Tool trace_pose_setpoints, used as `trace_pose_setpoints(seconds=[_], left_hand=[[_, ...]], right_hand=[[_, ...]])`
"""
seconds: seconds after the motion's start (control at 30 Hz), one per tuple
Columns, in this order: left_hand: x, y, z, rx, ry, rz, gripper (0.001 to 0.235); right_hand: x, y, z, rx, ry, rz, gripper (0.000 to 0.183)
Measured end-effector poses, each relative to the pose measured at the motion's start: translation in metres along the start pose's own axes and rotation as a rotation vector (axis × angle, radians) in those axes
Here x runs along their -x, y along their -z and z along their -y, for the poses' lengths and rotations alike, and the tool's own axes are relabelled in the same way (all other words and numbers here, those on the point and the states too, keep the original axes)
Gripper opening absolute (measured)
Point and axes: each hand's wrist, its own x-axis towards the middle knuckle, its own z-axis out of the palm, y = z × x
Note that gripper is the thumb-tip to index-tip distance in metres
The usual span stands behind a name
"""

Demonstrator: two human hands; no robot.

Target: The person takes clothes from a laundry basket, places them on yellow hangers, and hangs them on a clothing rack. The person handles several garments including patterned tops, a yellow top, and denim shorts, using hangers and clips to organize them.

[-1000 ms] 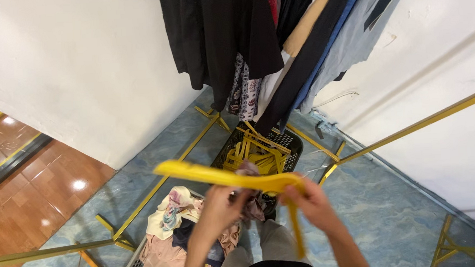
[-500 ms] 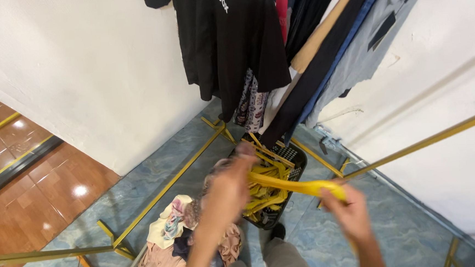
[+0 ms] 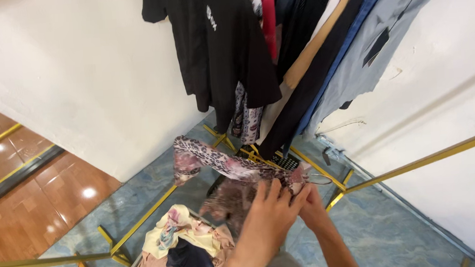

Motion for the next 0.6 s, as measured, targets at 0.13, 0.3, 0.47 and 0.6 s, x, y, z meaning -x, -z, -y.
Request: trace_pose_setpoints(seconds=[0.13, 0.3, 0.47, 0.6], left_hand=[[-0.01, 0.022, 0.022, 0.116, -0.058, -0.084, 0.051], [-0.055, 0.017, 0.05, -0.061, 0.04, -0.34, 0.067], [-0.075, 0.002, 0.066, 0.376, 0.102, 0.038, 0.043], [-0.062, 0.006, 0.068, 0.526, 0.192, 0.045, 0.038]], right_hand=[[-0.028, 0.012, 0.029, -0.051, 0.037, 0.059, 0.02], [-0.057, 0.026, 0.056, -0.052, 0.11, 0.198, 0.019], [-0.091, 0.05, 0.077, -0.12, -0.039, 0.548, 0.066], [-0.121, 0.078, 0.07, -0.02, -0.307, 0.768, 0.069]])
